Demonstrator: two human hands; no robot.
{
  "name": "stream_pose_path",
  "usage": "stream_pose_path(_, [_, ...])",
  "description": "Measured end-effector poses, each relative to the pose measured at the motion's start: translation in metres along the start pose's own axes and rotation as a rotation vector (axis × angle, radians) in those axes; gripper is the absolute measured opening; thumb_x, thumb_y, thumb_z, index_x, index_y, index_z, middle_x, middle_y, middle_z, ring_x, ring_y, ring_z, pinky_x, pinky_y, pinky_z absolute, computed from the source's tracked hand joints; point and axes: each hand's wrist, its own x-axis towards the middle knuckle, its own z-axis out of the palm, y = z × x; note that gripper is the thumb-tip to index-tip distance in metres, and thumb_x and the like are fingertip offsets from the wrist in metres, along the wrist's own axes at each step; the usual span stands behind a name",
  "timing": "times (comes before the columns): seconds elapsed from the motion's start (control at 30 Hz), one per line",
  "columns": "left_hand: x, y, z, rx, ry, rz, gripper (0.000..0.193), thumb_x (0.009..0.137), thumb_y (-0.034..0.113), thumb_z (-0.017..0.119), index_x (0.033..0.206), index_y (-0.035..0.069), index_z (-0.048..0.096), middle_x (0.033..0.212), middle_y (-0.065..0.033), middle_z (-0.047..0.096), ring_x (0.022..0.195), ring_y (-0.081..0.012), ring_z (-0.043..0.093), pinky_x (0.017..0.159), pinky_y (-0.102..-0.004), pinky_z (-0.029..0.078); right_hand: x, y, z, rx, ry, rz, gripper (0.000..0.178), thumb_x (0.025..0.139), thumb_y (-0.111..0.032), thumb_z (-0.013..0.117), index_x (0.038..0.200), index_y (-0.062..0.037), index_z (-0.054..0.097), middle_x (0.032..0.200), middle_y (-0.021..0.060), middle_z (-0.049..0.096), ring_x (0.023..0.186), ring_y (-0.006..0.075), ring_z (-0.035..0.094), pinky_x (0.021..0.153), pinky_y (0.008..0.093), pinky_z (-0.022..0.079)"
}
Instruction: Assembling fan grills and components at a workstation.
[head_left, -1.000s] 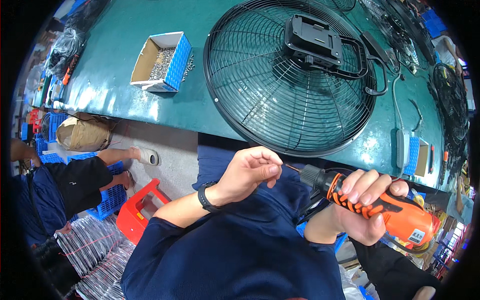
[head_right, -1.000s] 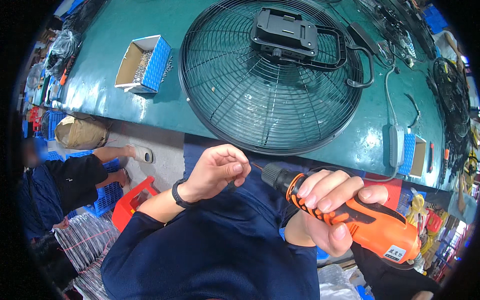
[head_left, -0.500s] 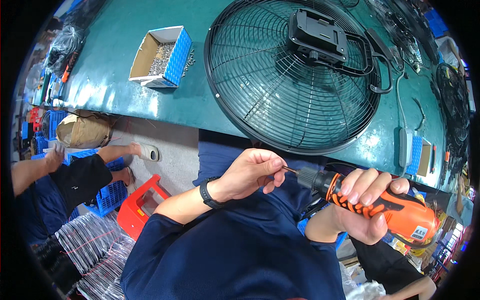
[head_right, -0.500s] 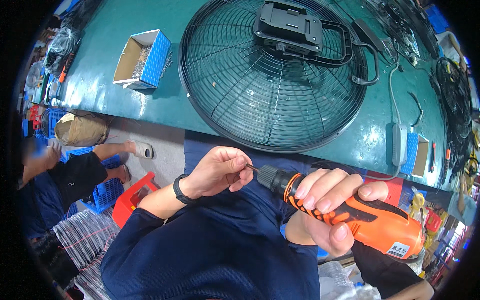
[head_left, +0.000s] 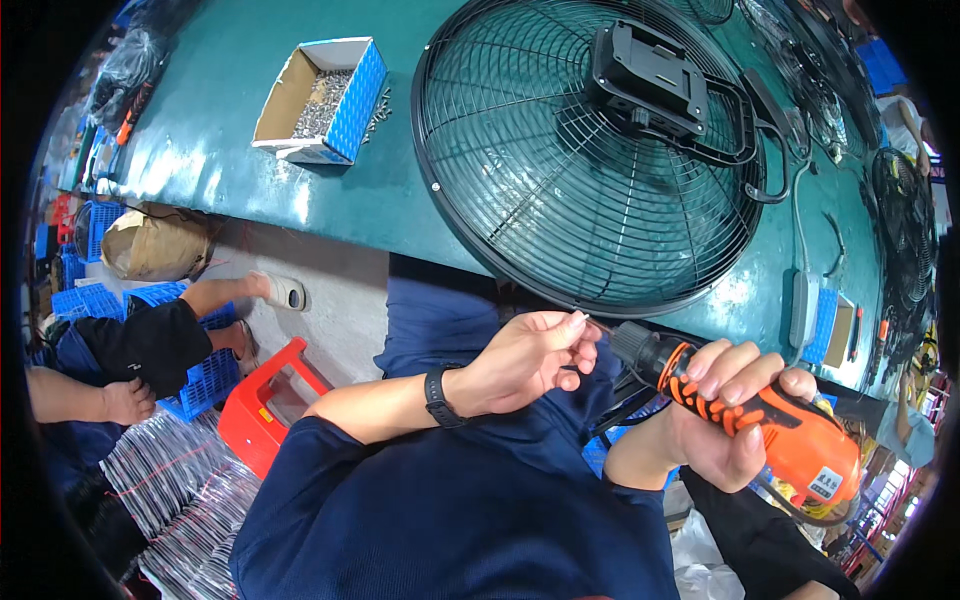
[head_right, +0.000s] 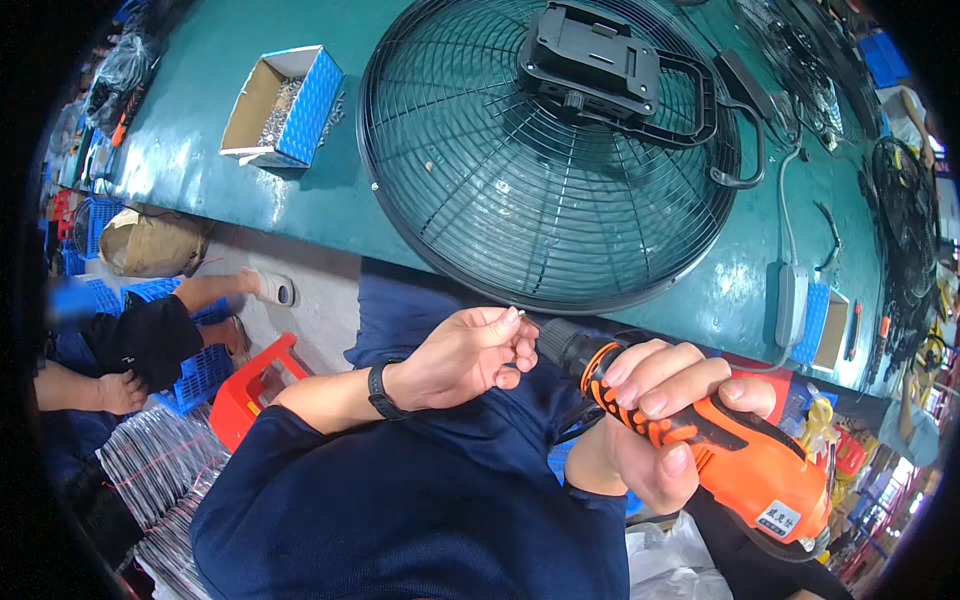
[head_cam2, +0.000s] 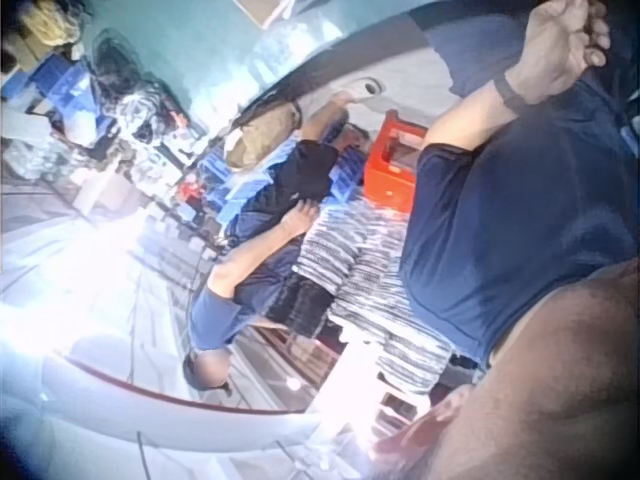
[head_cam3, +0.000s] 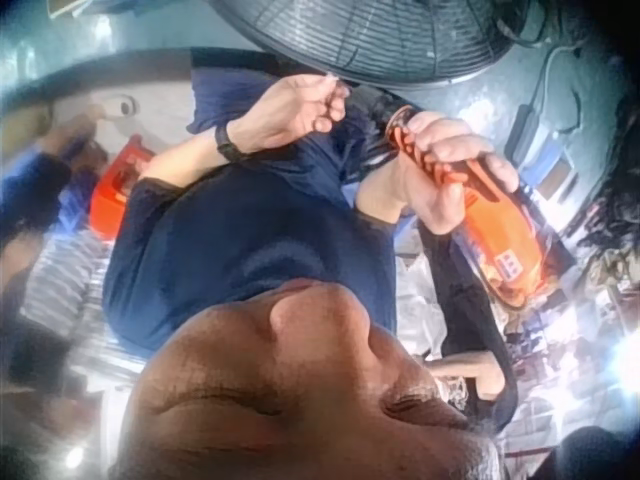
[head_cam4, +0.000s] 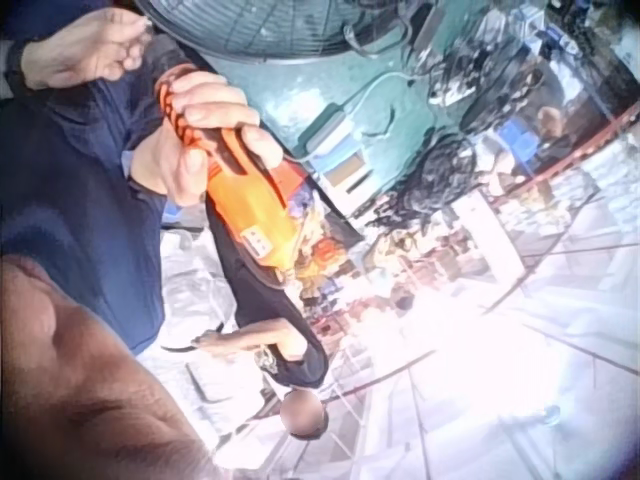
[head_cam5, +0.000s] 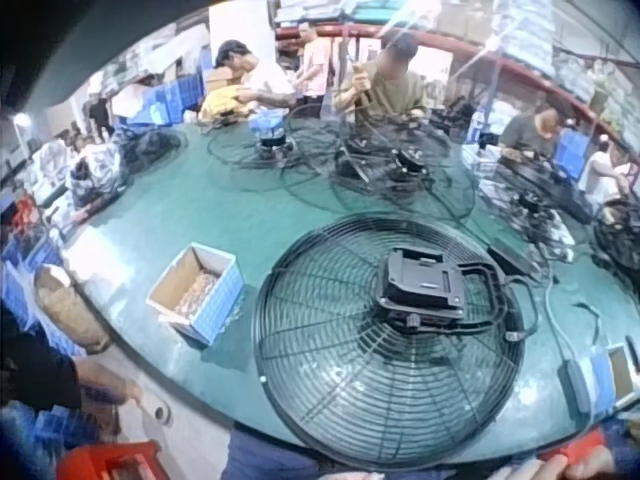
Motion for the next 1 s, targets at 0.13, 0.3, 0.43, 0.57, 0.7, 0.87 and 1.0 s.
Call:
stream_pose_path(0.13, [0.005, -0.005, 0.004, -0.012, 0.029, -0.049, 0.033, 0.1, 0.035, 0.042, 0.095, 0.005, 0.056, 0.083, -0.0042, 0.056, 0.074, -0.0136, 0.052, 0.056, -0.0247, 0.04, 0.003, 0.005, 0.003, -0.044, -0.03, -0.002, 0.047, 0.079, -0.018, 0.058, 0.117, -0.002, 0.034, 0.078, 0.0148, 0.052, 0.06, 0.0249, 0.052, 0.054, 0.0409, 0.049])
stream_pose_path(0.3, [0.008, -0.007, 0.007, -0.035, 0.034, -0.039, 0.036, 0.1, 0.038, 0.042, 0.095, 0.005, 0.056, 0.081, -0.0034, 0.056, 0.068, -0.0105, 0.052, 0.053, -0.0237, 0.041, 0.007, 0.007, 0.005, -0.089, -0.029, 0.018, 0.048, 0.077, -0.017, 0.059, 0.116, -0.0027, 0.035, 0.078, 0.0153, 0.053, 0.059, 0.0251, 0.052, 0.054, 0.0416, 0.049])
stream_pose_path(0.43, [0.009, -0.008, 0.006, -0.019, 0.044, -0.02, 0.036, 0.1, 0.038, 0.041, 0.096, 0.005, 0.056, 0.081, -0.0035, 0.056, 0.067, -0.0103, 0.052, 0.052, -0.0236, 0.041, 0.01, 0.008, 0.004, -0.08, -0.054, 0.036, 0.048, 0.077, -0.017, 0.059, 0.116, -0.0027, 0.035, 0.077, 0.0154, 0.053, 0.059, 0.0255, 0.053, 0.054, 0.0418, 0.049])
stream_pose_path(0.57, [0.009, -0.008, 0.005, 0.011, 0.048, 0.01, 0.033, 0.1, 0.038, 0.039, 0.095, 0.007, 0.051, 0.08, -0.0048, 0.054, 0.067, -0.0125, 0.049, 0.05, -0.0238, 0.038, 0.012, 0.009, 0.003, -0.067, -0.049, 0.049, 0.048, 0.076, -0.016, 0.059, 0.116, -0.0023, 0.035, 0.077, 0.0158, 0.053, 0.059, 0.0259, 0.053, 0.054, 0.0423, 0.049])
stream_pose_path(0.7, [0.008, -0.008, 0.004, 0.025, 0.054, 0.031, 0.032, 0.1, 0.037, 0.039, 0.097, 0.007, 0.05, 0.079, -0.005, 0.055, 0.066, -0.0123, 0.049, 0.05, -0.0239, 0.038, 0.013, 0.011, 0.005, -0.033, -0.023, 0.069, 0.048, 0.077, -0.015, 0.058, 0.117, -0.002, 0.035, 0.077, 0.0161, 0.053, 0.06, 0.0263, 0.053, 0.056, 0.0426, 0.049])
stream_pose_path(0.87, [0.007, -0.008, 0.006, -0.005, 0.065, 0.027, 0.033, 0.101, 0.037, 0.039, 0.097, 0.007, 0.051, 0.077, -0.0051, 0.055, 0.065, -0.0123, 0.049, 0.05, -0.0243, 0.039, 0.016, 0.013, 0.005, -0.028, -0.071, 0.089, 0.047, 0.078, -0.014, 0.058, 0.118, -0.002, 0.036, 0.078, 0.016, 0.054, 0.062, 0.0269, 0.054, 0.057, 0.0429, 0.049])
stream_pose_path(1.0, [0.007, -0.008, 0.003, 0.008, 0.058, 0.035, 0.035, 0.1, 0.039, 0.038, 0.096, 0.006, 0.05, 0.078, -0.0054, 0.056, 0.064, -0.0129, 0.05, 0.05, -0.0248, 0.039, 0.019, 0.014, 0.005, -0.019, -0.074, 0.101, 0.047, 0.078, -0.014, 0.058, 0.118, -0.002, 0.036, 0.078, 0.0163, 0.054, 0.063, 0.0273, 0.054, 0.057, 0.0432, 0.049])
